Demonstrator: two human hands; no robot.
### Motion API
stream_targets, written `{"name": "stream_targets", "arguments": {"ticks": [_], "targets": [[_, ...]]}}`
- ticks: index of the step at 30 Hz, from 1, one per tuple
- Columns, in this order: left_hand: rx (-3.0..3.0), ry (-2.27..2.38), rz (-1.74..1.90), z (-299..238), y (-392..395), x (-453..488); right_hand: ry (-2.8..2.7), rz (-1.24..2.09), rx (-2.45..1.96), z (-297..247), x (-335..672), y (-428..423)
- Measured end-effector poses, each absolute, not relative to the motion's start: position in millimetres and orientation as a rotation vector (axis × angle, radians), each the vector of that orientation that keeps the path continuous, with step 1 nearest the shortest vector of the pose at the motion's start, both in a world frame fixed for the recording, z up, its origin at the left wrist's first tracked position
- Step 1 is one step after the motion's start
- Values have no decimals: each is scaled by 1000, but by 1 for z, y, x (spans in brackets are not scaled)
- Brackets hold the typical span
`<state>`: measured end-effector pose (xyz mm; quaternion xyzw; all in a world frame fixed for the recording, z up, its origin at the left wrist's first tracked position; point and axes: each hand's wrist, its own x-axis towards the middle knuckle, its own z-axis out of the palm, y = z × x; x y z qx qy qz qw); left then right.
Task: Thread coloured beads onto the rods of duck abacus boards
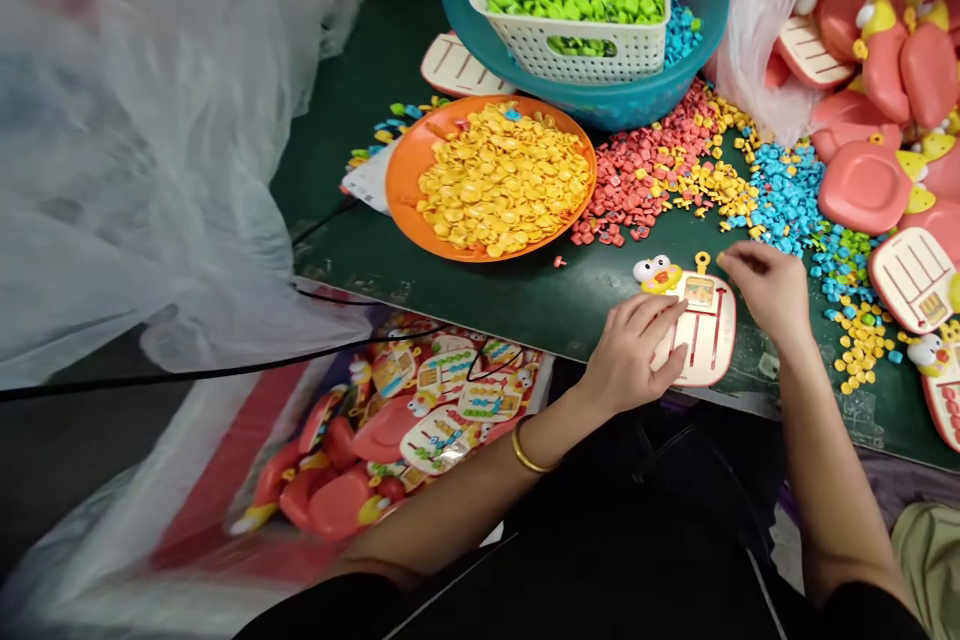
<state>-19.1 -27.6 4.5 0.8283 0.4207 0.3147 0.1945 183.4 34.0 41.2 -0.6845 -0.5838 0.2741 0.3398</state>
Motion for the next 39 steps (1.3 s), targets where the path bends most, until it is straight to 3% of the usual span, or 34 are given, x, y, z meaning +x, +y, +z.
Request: {"name": "stream_targets", "arguments": {"ticks": [3,7,11,21,28,33,39], "targets": [[2253,1211,943,3,-26,-19,-1504,778,-1704,40,190,-1],[2247,1247,993,-1,-26,-16,-1784,471,-1646,30,188,-15],[2225,1329,1030,-1,-28,-13,-2003,373,-1526,23,181,-30],[2197,1280,1052,0,-24,-17,-1910,571,-1400,32,168,-15],[2187,1174,975,2,-20,-20,-1888,327,-1553,18,170,-38],[2151,1173,1001,-1,-17,-21,-1857,509,-1478,18,147,-9],[2344,1188,856,3,-20,-18,-1819,220,-1781,27,183,72]]}}
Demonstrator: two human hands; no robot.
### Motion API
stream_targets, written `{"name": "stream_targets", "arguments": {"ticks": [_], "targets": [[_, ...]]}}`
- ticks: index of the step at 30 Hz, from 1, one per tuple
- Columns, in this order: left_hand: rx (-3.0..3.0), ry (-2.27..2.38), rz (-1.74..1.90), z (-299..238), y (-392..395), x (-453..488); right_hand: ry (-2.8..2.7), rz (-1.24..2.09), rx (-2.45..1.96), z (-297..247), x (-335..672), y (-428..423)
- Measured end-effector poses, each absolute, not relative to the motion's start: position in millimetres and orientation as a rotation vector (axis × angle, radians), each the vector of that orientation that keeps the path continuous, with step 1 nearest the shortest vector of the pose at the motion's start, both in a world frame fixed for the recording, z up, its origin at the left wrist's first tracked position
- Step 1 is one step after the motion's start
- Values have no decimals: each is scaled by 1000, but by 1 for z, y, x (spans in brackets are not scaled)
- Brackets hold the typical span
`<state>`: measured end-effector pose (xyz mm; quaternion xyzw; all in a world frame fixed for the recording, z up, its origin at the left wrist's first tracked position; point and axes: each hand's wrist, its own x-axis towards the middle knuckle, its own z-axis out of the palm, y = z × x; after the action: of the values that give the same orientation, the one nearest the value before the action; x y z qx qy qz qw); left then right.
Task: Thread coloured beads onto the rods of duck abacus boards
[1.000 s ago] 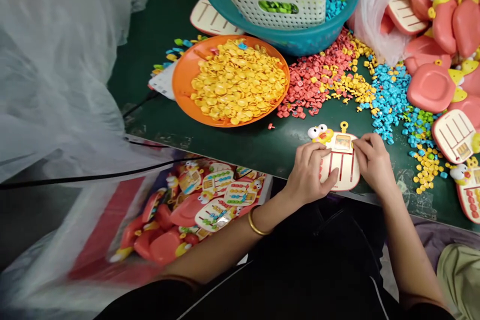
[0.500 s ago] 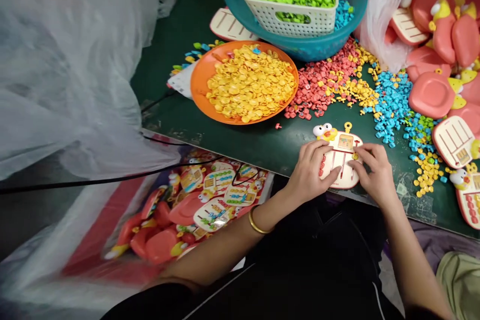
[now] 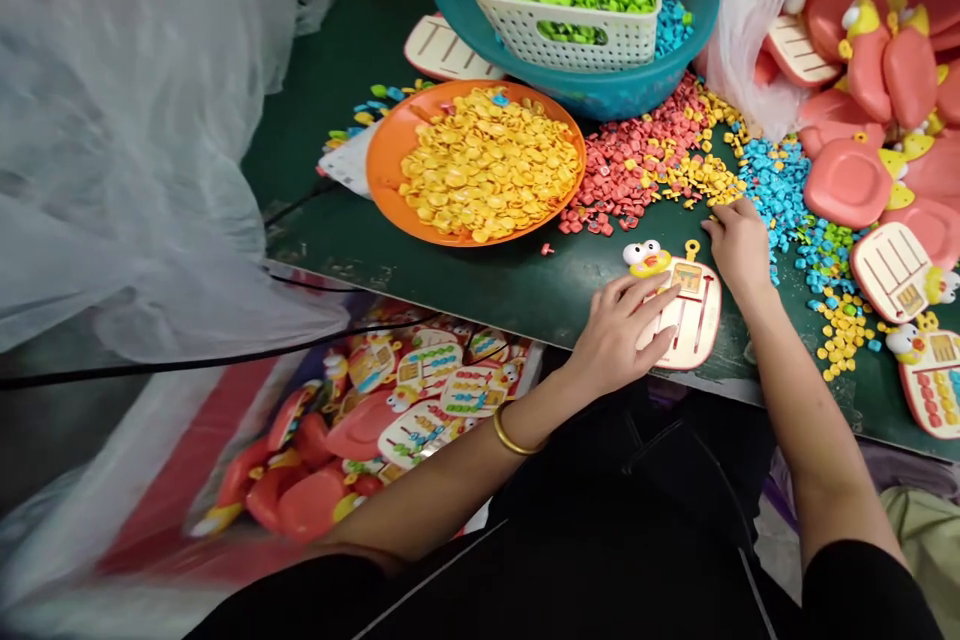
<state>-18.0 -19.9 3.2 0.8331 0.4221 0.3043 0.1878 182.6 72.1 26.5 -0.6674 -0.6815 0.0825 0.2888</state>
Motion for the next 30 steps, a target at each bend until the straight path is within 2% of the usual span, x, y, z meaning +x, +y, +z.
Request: {"name": "stream_targets", "arguments": {"ticks": [3,11,19,23,27,30], "targets": [[2338,1236,901,5,-22,-18,-1935,224,-1775,26,190,69],[2401,1070,881,6,-20,-19,-2072,153,-1581,22,194,-14],[2235,1099,987,1,-18,-16,-2023,329,-1456,22,180,-34],[2234,1145,967,2,-20,-17,-1927,529,-1455,25,154,19],[2307,1146,874,6,-20,-18,-1674,325,-1842,29,146,102],[2388,1088,831,8,-20,-19,-1654,441,-1859,37,156,107]]}}
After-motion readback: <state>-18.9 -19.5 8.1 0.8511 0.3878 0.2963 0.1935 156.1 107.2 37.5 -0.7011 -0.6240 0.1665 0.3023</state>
